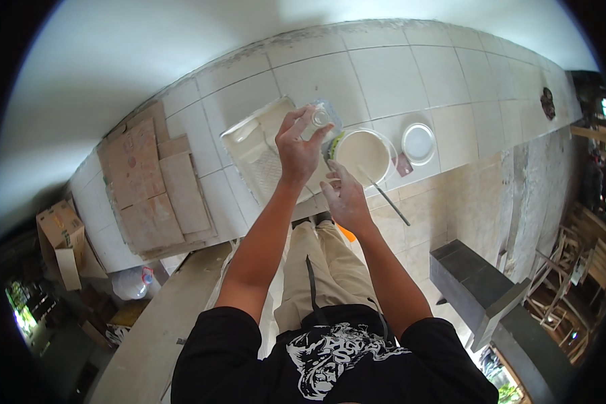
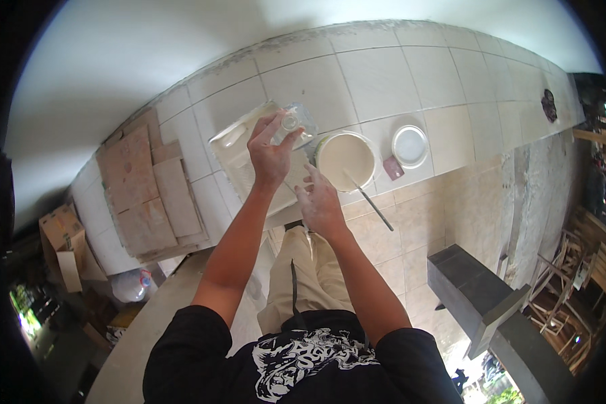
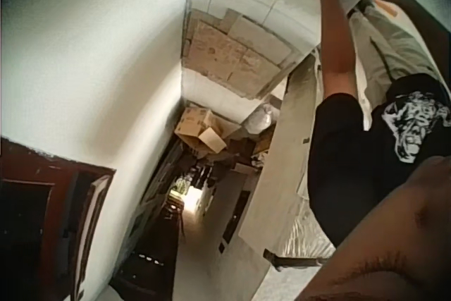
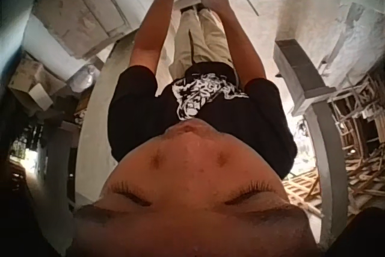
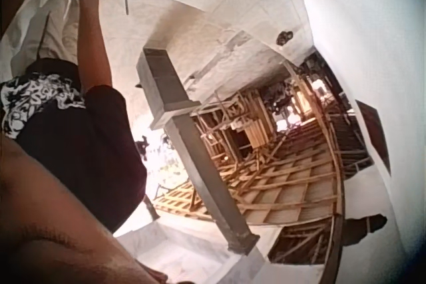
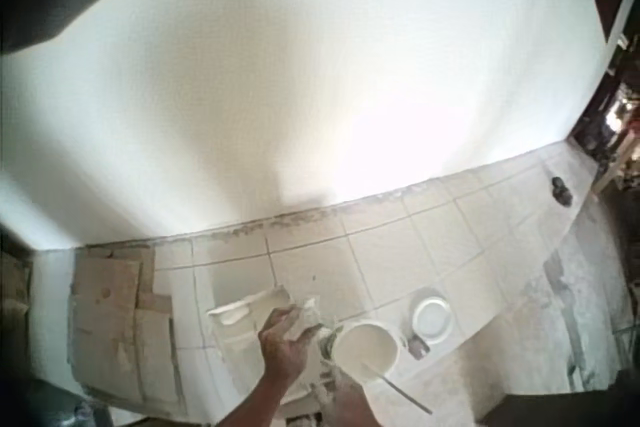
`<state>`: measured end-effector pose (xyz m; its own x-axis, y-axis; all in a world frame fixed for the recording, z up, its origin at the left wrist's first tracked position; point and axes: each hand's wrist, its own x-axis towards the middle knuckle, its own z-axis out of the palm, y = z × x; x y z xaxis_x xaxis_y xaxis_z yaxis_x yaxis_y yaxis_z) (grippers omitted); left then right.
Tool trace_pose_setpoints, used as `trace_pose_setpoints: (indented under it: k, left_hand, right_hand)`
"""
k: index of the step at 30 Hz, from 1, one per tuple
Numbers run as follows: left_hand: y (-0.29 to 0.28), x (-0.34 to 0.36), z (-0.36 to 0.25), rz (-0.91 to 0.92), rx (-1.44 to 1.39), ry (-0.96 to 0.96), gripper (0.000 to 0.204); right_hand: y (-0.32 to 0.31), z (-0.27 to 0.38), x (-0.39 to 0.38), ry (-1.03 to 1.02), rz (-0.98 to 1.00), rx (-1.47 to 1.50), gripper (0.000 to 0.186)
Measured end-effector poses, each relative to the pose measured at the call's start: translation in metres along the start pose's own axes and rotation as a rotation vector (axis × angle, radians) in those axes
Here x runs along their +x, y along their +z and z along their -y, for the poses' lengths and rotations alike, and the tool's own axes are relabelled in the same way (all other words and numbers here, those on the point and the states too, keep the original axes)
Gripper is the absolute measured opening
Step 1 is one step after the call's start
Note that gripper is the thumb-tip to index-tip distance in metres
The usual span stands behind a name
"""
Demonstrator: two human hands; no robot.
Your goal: The recorder is preparing paint by adding water to a bucket and then mixing paint in a tray using a roller.
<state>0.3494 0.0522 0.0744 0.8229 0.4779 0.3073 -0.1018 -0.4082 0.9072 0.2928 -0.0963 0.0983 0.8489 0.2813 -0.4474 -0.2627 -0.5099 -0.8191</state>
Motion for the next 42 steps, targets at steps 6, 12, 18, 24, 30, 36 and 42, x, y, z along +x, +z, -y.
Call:
trace_pose_setpoints:
  k: [6, 12, 18, 24, 30, 36, 42]
  left_hand:
    - [0.06, 0.007, 0.027, 0.009, -0.072, -0.046, 0.04]
    - [0.091, -0.004, 0.056, 0.094, 0.014, -0.066, 0.043]
    - [0.104, -0.01, 0.054, 0.112, 0.063, -0.095, 0.04]
    - [0.078, -0.03, 0.036, 0.187, 0.112, -0.238, 0.065]
    - [0.011, -0.127, 0.046, 0.367, 0.193, -0.464, 0.07]
    - [-0.033, -0.215, 0.058, 0.371, 0.196, -0.678, 0.062]
    - [-0.065, -0.249, 0.046, 0.261, -0.017, -0.918, 0.063]
  right_hand:
    - [-0.03, 0.003, 0.016, -0.026, -0.042, -0.012, 0.054]
    - [-0.047, -0.019, 0.027, -0.029, -0.059, -0.083, 0.054]
    - [-0.041, -0.028, 0.016, 0.025, 0.018, -0.025, 0.05]
    - [-0.013, -0.07, 0.007, -0.038, 0.172, -0.072, 0.045]
    - [0.046, -0.184, 0.011, -0.102, 0.338, -0.533, 0.04]
    - [0.094, -0.24, 0.011, 0.099, 0.167, -0.762, 0.045]
    - [0.092, -0.265, 0.019, 0.115, 0.481, -0.779, 0.038]
